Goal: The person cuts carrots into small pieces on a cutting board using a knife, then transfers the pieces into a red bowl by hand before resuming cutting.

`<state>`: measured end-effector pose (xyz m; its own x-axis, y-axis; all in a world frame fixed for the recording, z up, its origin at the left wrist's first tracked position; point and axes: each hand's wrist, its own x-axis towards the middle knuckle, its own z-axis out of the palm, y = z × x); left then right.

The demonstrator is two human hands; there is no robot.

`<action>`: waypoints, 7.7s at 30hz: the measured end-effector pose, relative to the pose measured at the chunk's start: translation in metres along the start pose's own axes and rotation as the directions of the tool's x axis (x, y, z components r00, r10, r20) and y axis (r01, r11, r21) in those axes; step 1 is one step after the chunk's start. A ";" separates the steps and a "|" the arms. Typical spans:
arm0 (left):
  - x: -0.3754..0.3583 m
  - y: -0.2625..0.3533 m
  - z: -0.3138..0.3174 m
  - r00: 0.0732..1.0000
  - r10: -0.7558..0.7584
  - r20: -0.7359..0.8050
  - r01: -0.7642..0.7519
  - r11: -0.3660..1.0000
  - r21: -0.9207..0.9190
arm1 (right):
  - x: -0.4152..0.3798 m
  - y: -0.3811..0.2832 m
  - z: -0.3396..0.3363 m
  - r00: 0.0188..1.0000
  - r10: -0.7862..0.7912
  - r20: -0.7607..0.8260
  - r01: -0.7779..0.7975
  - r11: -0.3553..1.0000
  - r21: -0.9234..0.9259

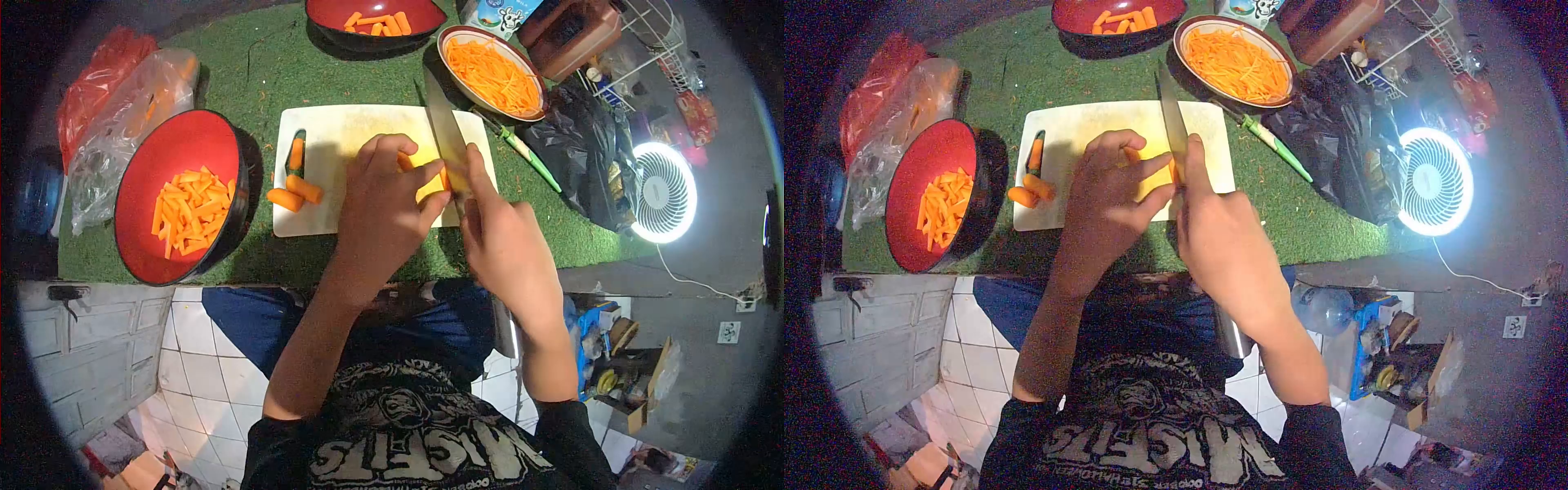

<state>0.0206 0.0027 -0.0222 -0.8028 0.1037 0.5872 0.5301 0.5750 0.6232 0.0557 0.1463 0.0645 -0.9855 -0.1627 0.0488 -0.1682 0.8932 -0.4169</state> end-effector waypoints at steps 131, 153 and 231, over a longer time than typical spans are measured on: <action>-0.005 -0.023 -0.239 0.995 -0.087 0.043 0.049 0.834 0.550 | 0.081 -0.062 -0.048 0.766 -0.636 -0.093 0.639 0.769 0.009; 0.008 -0.006 -0.022 0.984 -0.112 0.136 0.085 0.978 0.190 | -0.001 0.019 -0.011 0.987 -0.099 0.124 0.083 0.988 0.128; 0.005 -0.017 -0.016 0.990 -0.132 0.046 0.127 0.987 0.100 | 0.028 -0.005 0.007 0.975 -0.222 0.004 0.222 0.975 0.030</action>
<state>0.0119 -0.0194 -0.0220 -0.8776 0.0642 0.4750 0.3936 0.6620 0.6378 0.0291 0.1347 0.0617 -0.9234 -0.3587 0.1366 -0.3818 0.8220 -0.4226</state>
